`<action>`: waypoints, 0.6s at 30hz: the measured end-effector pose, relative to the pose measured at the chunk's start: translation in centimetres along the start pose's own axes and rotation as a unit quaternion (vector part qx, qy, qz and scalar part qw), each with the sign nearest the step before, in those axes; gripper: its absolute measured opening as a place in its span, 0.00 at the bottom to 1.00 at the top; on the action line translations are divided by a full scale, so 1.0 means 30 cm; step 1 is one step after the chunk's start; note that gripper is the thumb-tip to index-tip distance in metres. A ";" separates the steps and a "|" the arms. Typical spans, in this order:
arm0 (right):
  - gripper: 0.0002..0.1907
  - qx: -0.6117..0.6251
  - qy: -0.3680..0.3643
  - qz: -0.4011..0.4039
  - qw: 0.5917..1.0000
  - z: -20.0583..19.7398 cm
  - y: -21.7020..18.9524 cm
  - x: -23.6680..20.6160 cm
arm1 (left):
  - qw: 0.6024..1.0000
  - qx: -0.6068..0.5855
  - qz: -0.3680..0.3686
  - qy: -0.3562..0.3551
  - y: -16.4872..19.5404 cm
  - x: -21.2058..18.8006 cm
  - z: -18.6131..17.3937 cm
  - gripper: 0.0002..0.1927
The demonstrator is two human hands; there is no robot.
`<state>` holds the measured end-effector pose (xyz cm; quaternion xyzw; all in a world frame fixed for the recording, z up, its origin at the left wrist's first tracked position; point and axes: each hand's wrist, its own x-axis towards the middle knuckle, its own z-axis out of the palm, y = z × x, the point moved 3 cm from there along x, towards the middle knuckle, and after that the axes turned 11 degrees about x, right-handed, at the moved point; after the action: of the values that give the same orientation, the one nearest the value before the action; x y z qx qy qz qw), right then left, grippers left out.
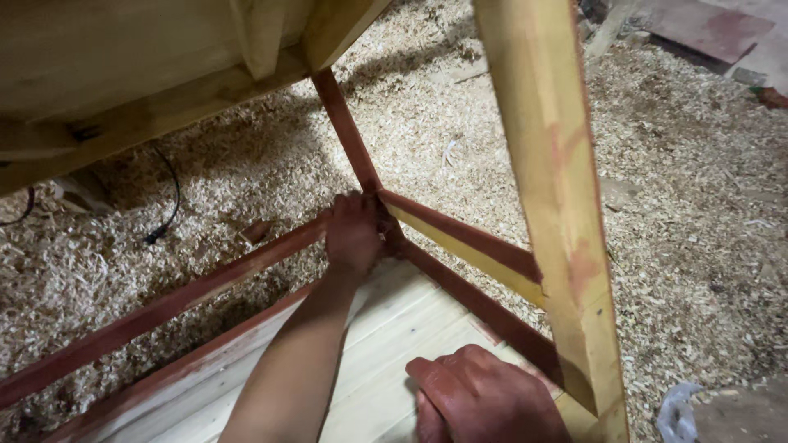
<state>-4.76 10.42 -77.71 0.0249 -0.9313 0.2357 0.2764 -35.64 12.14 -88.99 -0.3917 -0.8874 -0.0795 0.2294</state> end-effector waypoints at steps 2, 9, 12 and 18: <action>0.12 -0.009 -0.025 0.030 0.999 0.012 0.000 -0.006 | 0.995 0.083 0.005 -0.046 0.019 0.007 0.028 0.22; 0.16 0.017 -0.061 0.065 0.996 0.006 0.003 -0.021 | 0.940 0.320 0.117 0.025 0.042 -0.046 0.060 0.35; 0.17 0.002 -0.059 0.087 0.994 -0.017 -0.011 -0.019 | 0.989 0.130 0.022 -0.072 -0.010 -0.069 0.037 0.42; 0.18 -0.007 -0.038 0.111 0.993 -0.050 -0.037 0.033 | 0.929 0.345 0.110 -0.074 -0.240 -0.230 -0.061 0.31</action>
<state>-4.64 10.20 -75.62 -0.0719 -0.9397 0.2575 0.2131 -36.23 2.10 -90.33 -0.3884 -0.8261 0.2860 0.2913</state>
